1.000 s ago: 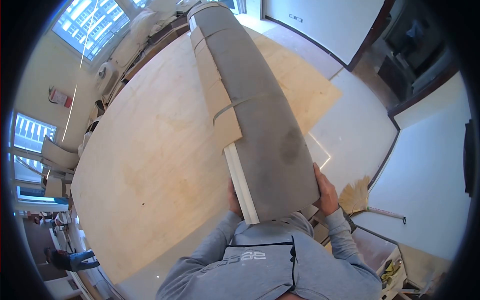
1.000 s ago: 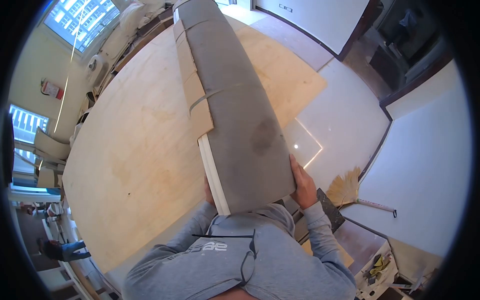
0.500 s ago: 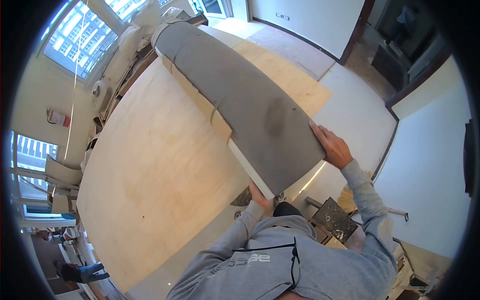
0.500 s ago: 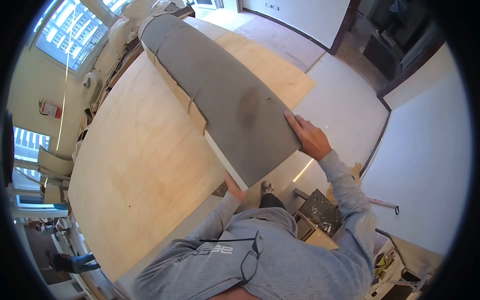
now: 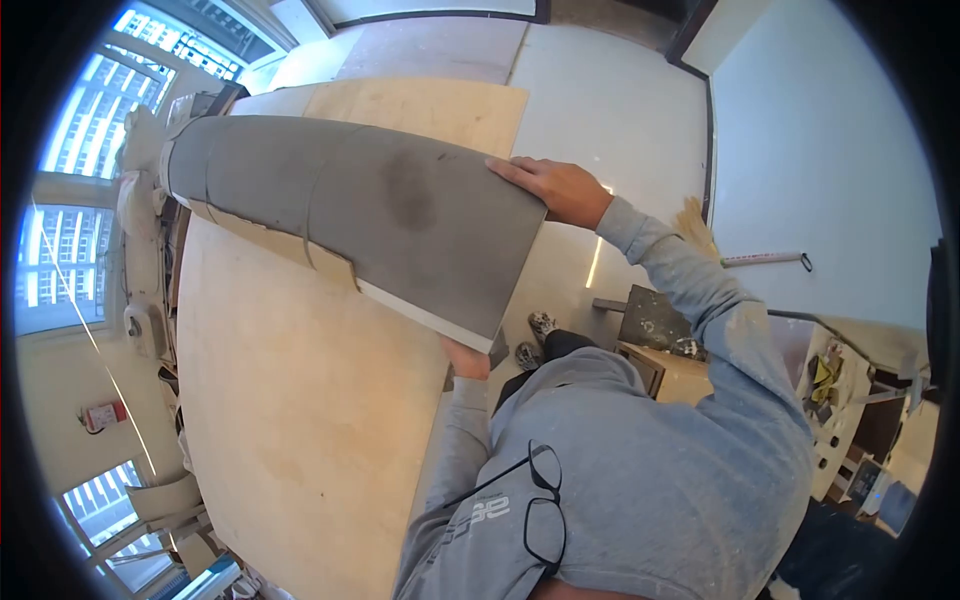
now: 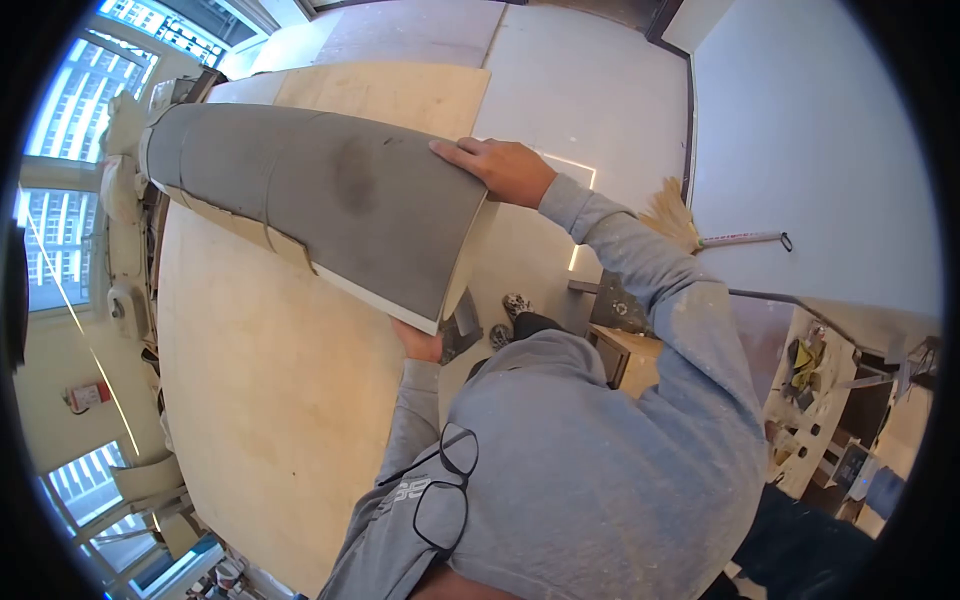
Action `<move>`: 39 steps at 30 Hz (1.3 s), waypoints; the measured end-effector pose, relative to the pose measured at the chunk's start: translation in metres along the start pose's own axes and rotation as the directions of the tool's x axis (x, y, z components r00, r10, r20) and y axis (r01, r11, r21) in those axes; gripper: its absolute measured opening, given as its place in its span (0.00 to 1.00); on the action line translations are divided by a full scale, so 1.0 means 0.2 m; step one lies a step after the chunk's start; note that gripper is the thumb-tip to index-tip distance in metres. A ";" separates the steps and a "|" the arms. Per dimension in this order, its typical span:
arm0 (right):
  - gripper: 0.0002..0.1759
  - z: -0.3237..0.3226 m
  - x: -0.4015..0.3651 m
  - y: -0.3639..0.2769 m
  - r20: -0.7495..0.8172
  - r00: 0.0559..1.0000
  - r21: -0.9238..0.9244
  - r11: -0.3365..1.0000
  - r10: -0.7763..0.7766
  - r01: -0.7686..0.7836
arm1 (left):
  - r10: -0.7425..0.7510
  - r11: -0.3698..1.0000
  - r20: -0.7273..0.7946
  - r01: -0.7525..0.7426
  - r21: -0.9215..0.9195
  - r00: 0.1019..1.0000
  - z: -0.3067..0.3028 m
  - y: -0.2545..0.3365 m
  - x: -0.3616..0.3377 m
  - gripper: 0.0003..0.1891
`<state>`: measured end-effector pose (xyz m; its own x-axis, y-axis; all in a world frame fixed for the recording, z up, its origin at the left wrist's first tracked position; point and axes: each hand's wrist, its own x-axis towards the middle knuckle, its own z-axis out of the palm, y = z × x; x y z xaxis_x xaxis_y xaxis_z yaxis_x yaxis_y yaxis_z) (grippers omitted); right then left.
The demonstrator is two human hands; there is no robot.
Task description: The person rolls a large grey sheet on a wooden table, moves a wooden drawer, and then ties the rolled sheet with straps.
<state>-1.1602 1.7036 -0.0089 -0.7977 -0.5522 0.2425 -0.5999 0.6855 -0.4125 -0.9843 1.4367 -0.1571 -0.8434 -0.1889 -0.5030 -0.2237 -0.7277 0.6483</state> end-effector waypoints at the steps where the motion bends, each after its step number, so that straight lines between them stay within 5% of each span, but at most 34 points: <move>1: 0.49 0.00 -0.01 -0.01 0.000 1.000 0.006 1.000 0.020 -0.020 | 0.009 1.000 0.018 -0.009 0.014 1.000 -0.03 0.00 0.01 0.36; 4: 0.48 -0.01 -0.02 0.02 0.010 0.999 -0.021 0.999 0.042 -0.042 | -0.090 0.996 0.137 0.089 0.014 0.986 -0.06 0.01 -0.02 0.36; 7: 0.48 0.06 -0.02 0.09 0.007 0.999 -0.021 0.999 0.036 -0.036 | -0.159 0.983 0.069 0.151 0.107 0.985 0.05 0.06 -0.20 0.36; 11: 0.52 0.04 0.01 0.14 0.055 0.998 0.055 0.997 0.042 -0.045 | -0.327 0.938 0.218 0.343 -0.041 0.920 -0.03 -0.01 -0.19 0.36; 14: 0.57 0.03 0.01 0.23 0.075 0.996 0.193 0.980 -0.056 0.041 | -0.208 0.970 0.194 0.228 -0.084 0.959 0.01 -0.08 -0.19 0.36; 16: 0.61 0.11 0.00 0.39 0.105 0.986 0.352 0.932 -0.129 0.085 | -0.056 0.962 0.139 0.016 0.272 0.989 -0.04 -0.16 -0.18 0.36; 19: 0.65 0.22 0.04 0.57 0.148 0.968 0.504 0.858 -0.201 0.101 | 0.122 0.885 0.050 -0.132 0.446 0.991 0.01 -0.22 -0.19 0.37; 21: 0.68 0.23 0.08 0.59 0.198 0.939 0.578 0.807 -0.280 0.119 | 0.196 0.960 -0.073 -0.177 0.219 0.978 0.14 -0.26 -0.19 0.37; 23: 0.71 0.20 0.18 0.66 0.295 0.887 0.643 0.760 -0.355 0.091 | 0.221 0.927 -0.238 -0.280 -0.249 0.946 0.31 -0.30 -0.14 0.37; 26: 0.73 0.15 0.29 0.73 0.418 0.789 0.718 0.695 -0.450 0.017 | 0.332 0.820 -0.264 -0.416 -0.393 0.905 0.49 -0.31 -0.15 0.37; 29: 0.75 0.15 0.31 0.77 0.433 0.745 0.733 0.679 -0.507 0.035 | 0.391 0.802 -0.377 -0.512 -0.308 0.840 0.37 -0.44 -0.09 0.36; 39: 0.74 0.13 0.63 0.98 0.323 0.751 0.746 0.643 -0.576 0.173 | 0.369 0.736 -0.422 -0.538 -0.411 0.828 0.72 -0.36 0.21 0.37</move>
<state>-1.3755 1.7563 -0.0813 -0.2335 -0.9627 0.1365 -0.4781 -0.0086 -0.8783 -1.0739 1.5761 -0.1435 -0.5750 -0.7032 -0.4181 0.4894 -0.7052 0.5130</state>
